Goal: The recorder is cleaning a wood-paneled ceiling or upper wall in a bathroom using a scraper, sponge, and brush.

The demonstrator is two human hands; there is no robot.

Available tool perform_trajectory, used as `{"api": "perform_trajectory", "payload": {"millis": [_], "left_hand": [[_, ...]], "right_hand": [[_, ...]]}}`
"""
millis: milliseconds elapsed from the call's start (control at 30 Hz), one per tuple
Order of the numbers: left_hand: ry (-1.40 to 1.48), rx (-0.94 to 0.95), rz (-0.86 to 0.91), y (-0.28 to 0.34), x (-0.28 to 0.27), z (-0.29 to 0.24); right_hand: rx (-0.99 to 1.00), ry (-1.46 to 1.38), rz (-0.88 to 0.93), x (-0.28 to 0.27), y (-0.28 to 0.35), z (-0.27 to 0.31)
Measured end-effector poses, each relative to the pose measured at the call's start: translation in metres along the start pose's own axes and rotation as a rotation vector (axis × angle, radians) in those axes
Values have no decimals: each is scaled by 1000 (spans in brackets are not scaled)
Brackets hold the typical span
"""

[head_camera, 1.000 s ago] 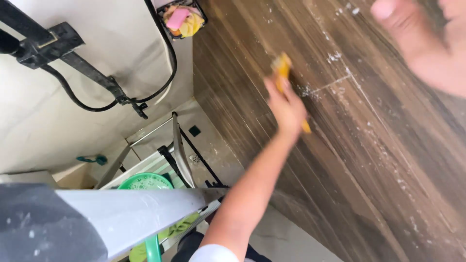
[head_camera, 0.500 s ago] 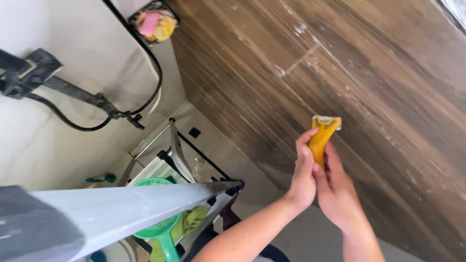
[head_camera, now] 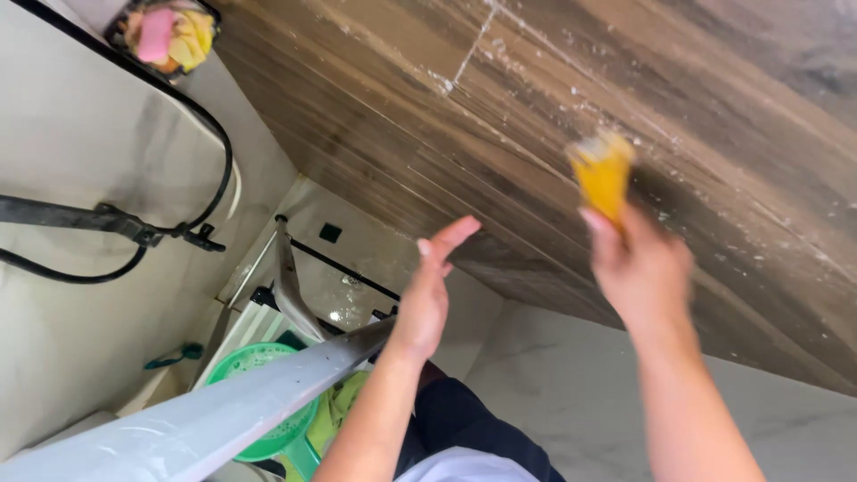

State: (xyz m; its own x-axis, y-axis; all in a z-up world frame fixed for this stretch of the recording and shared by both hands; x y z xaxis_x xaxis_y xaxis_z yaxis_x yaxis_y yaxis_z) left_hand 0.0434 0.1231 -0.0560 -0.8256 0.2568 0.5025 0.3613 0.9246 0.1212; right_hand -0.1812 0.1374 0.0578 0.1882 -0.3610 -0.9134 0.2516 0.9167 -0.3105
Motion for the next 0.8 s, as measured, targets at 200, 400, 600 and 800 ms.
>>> {"api": "perform_trajectory", "payload": {"millis": [200, 400, 600, 800], "left_hand": [[57, 6, -120, 13, -25, -9], [39, -22, -94, 23, -32, 4], [33, 27, -161, 31, -46, 7], [5, 10, -160, 33, -48, 14]], "right_hand": [[68, -192, -56, -22, 8, 1], [-10, -254, -121, -8, -2, 15], [92, -290, -63, -4, -1, 17], [-50, -384, -34, 12, -60, 105]]}}
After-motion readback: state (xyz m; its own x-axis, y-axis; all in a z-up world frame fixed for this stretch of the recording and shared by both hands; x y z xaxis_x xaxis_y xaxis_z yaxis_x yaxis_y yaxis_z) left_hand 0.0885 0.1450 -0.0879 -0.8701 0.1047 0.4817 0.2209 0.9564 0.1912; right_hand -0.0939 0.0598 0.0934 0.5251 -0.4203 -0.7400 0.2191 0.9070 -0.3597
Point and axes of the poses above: each hand's wrist, its own y-axis away from the middle knuckle, its own x-axis out of the palm, z = x × y, the point moved 5 cm from there along -y, towards the middle knuckle, and after that the axes turned 4 degrees about x, right-handed, at the moved point
